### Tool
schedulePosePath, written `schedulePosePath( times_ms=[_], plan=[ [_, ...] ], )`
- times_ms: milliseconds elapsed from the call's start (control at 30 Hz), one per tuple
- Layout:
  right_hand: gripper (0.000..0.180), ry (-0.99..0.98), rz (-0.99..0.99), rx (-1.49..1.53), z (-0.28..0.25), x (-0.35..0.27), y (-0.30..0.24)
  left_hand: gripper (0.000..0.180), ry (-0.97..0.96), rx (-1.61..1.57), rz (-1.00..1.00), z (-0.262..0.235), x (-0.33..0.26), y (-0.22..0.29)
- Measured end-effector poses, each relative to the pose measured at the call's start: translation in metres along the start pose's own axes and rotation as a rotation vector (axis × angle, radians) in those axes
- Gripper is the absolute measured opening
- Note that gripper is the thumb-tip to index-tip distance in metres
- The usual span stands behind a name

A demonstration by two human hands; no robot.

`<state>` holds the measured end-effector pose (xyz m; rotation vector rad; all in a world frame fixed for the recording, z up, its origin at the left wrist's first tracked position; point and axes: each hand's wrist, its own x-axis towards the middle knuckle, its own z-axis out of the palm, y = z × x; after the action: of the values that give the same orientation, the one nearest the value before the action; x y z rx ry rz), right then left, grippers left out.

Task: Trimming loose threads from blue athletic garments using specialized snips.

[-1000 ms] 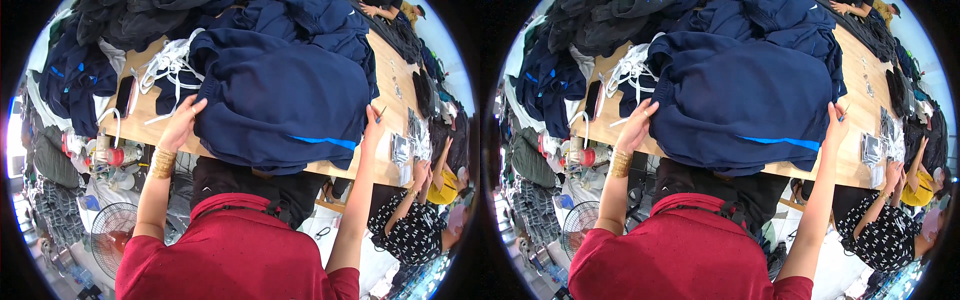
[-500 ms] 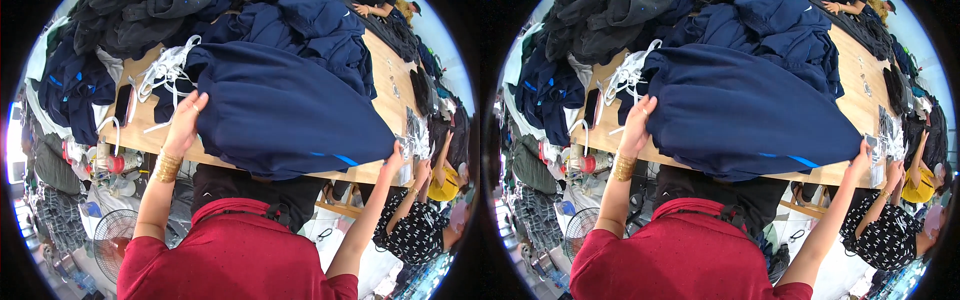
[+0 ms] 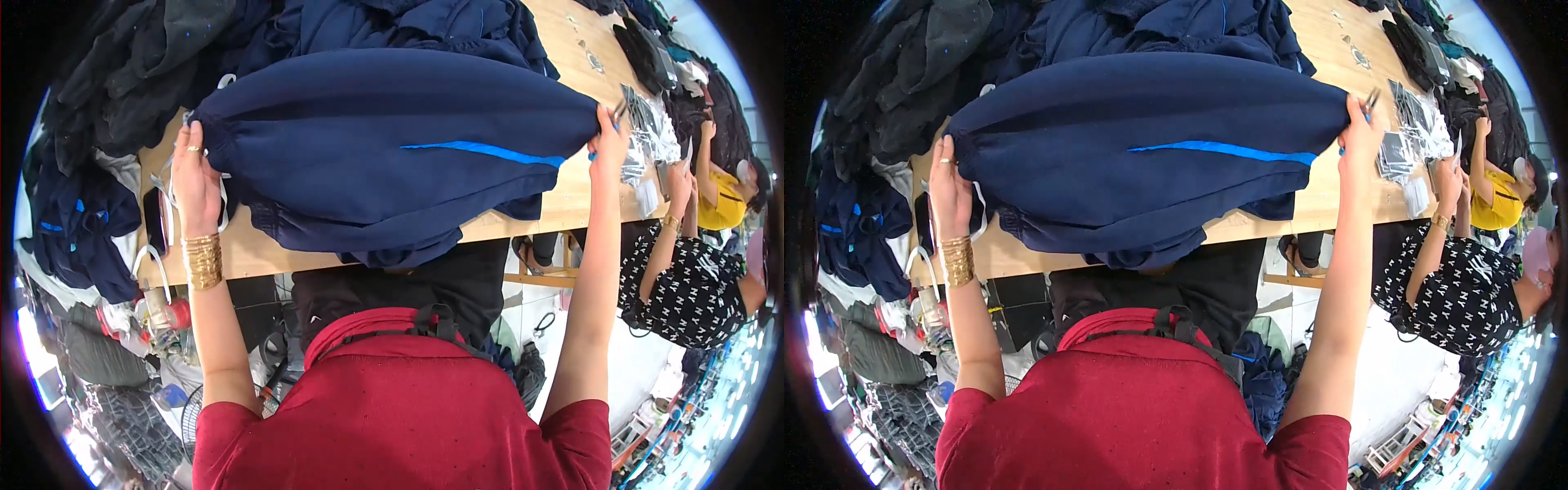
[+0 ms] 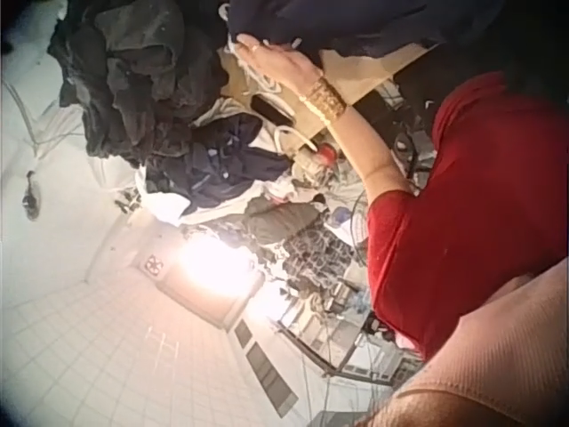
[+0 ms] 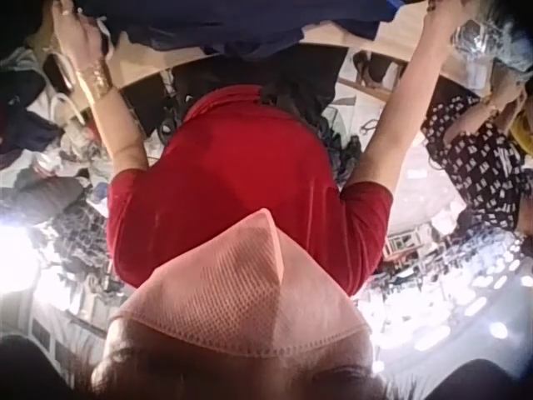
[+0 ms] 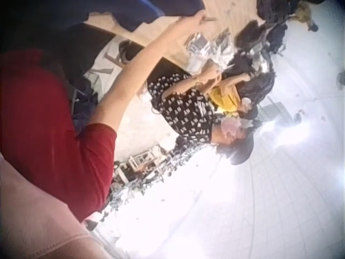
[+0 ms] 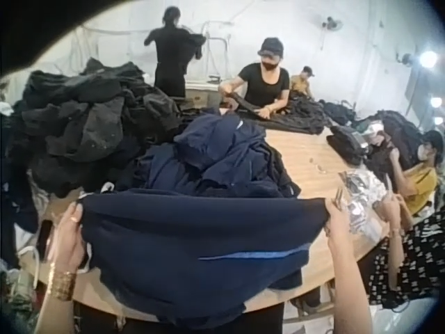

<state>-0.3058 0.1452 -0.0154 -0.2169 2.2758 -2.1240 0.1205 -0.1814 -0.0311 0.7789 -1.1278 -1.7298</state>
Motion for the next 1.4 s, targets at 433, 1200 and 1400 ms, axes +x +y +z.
schedulePosePath(
  times_ms=[433, 1200, 1400],
  plan=[
    [0.019, -0.102, -0.016, -0.153, 0.039, 0.021, 0.033, 0.025, 0.108, 0.144, -0.118, -0.012, 0.013, -0.043],
    [0.009, -0.447, -0.083, -0.103, 0.033, -0.178, -0.002, 0.011, -0.829, 0.992, 0.309, 0.17, -0.06, -0.047],
    [0.012, -0.445, -0.244, -0.193, 0.044, -0.194, -0.012, 0.017, -0.88, 0.782, 0.048, 0.17, -0.066, -0.036]
  ],
)
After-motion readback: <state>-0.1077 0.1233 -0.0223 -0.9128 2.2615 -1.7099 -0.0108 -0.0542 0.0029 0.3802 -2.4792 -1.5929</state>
